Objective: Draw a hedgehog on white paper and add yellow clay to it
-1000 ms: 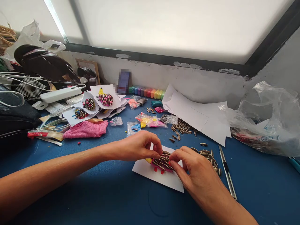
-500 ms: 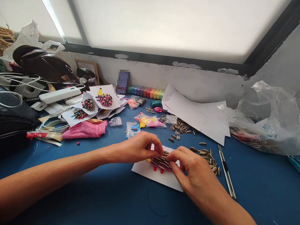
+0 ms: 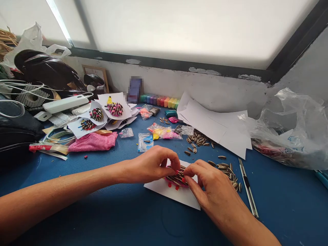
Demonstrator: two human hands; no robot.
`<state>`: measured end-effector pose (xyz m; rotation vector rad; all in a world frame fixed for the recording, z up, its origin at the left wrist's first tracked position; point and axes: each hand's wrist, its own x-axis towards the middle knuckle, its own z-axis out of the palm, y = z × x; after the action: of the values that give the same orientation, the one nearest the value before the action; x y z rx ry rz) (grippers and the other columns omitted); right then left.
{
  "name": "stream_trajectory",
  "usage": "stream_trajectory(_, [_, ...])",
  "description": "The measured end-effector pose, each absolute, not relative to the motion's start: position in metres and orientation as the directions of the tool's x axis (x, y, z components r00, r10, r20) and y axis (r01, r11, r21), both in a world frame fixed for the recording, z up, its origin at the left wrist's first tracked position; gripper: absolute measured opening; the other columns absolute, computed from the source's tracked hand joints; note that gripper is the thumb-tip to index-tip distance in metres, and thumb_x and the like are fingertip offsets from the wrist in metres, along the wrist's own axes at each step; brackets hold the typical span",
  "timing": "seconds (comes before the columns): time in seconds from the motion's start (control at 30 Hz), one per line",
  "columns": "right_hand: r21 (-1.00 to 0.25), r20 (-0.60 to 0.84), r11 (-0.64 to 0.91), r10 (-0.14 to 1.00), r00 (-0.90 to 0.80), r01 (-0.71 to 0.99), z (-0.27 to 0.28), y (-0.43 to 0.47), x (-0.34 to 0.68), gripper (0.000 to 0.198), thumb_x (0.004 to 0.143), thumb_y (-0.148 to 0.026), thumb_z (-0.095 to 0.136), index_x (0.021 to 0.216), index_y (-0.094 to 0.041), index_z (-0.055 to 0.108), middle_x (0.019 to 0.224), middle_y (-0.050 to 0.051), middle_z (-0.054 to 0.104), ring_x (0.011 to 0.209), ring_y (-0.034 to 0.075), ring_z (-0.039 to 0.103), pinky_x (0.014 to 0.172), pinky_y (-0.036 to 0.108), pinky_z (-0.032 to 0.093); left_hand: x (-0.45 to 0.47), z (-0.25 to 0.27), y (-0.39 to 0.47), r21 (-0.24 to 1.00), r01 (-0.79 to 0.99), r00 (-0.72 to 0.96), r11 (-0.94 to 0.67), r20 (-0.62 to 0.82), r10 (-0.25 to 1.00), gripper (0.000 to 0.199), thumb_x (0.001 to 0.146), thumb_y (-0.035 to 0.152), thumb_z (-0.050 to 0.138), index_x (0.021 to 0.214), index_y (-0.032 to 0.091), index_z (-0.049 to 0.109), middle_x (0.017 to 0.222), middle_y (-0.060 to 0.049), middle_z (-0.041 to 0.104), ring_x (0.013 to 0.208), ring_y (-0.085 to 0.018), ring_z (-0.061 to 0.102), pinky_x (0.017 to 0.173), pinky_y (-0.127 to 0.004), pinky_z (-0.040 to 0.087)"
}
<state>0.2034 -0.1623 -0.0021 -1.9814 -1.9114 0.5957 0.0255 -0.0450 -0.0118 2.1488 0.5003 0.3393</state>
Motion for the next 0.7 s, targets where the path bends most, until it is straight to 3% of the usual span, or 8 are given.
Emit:
stream_trajectory(0.4, [-0.494,-0.056,-0.038,0.998,0.011,0.869,-0.0011,-0.1606,0.2024,0.026,0.093,-0.042,0.048,0.087,-0.028,0.069,0.087,0.0,0.066,0.07,0.014,0.061,0.065,0.032,0.044,0.0264,-0.0162,-0.0464,0.721,0.233,0.901,-0.653,0.094,0.424,0.014,0.089,0.02,0.065,0.093,0.019,0.079,0.087,-0.002,0.068,0.072,-0.011,0.062,0.065,-0.02,0.043])
stream_trajectory(0.7, [-0.485,-0.022,-0.006,1.0,-0.005,0.874,-0.0002,-0.162,0.2025,0.026,0.095,-0.041,0.049,0.09,-0.027,0.071,0.087,0.003,0.068,0.068,0.015,0.061,0.062,0.031,0.046,0.0255,-0.0082,-0.048,0.806,0.249,0.872,-0.538,0.056,0.487,0.021,0.086,0.009,0.06,0.096,0.017,0.077,0.088,-0.001,0.076,0.08,-0.015,0.068,0.067,-0.021,0.048])
